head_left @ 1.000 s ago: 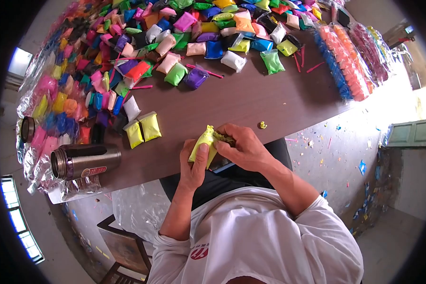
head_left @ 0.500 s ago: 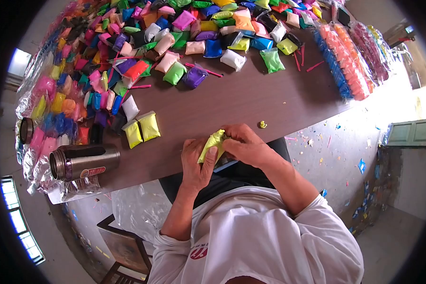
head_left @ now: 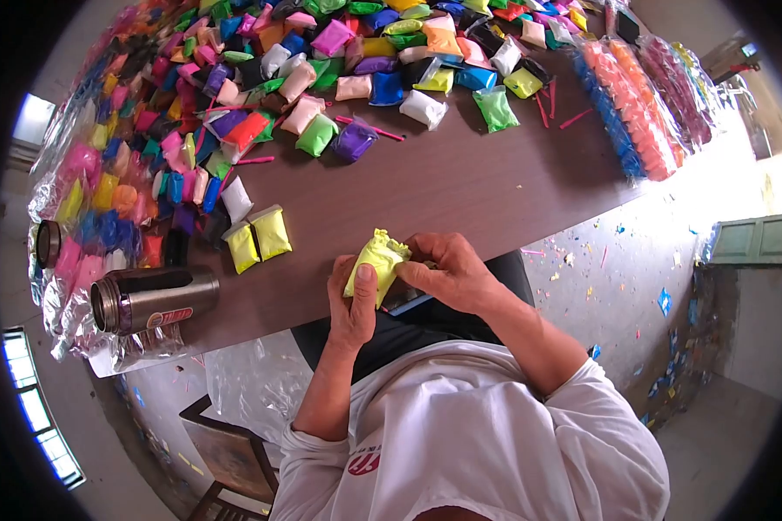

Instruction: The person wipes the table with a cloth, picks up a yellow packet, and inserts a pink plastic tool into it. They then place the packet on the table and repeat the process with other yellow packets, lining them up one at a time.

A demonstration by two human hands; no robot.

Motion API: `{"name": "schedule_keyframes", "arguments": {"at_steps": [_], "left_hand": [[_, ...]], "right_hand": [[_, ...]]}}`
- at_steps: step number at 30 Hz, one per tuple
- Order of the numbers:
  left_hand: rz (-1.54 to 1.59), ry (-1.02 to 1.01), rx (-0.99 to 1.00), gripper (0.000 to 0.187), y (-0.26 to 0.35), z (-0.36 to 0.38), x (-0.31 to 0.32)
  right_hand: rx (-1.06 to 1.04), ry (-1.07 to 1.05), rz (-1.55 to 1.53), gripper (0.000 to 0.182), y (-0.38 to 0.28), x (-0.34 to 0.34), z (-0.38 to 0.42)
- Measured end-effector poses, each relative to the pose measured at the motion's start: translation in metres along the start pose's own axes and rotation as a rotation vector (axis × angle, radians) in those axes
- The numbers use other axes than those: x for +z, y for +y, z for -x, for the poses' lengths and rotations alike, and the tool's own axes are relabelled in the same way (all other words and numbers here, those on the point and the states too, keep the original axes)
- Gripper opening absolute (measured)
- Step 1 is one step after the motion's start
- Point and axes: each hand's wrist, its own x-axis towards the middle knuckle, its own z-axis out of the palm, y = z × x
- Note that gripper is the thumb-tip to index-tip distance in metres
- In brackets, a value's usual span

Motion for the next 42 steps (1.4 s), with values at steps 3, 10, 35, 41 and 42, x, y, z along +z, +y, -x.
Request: {"name": "schedule_keyframes", "arguments": {"at_steps": [3,10,35,41,42], "left_hand": [[0.001,0.008,-0.001,0.040,-0.002,0.001,0.002],[0.055,0.000,-0.035,0.039,-0.002,0.002,-0.002],[0.073,-0.143,0.133,0.062,-0.005,-0.003,-0.009],[0.258,-0.094,-0.088,0.051,0.002,0.000,-0.010],[0.215,-0.104,-0.071,0.047,0.002,-0.001,-0.009]], "right_hand": [[-0.124,0.048,0.277,0.021,-0.001,-0.001,0.000],[-0.185,0.582,0.161,0.018,0.011,-0.052,0.032],[-0.562,0.161,0.297,0.014,0.001,0.000,-0.002],[-0.616,0.190,0.188,0.022,0.010,0.007,-0.005],[-0.589,0.184,0.162,0.022,0.012,0.008,-0.005]]}}
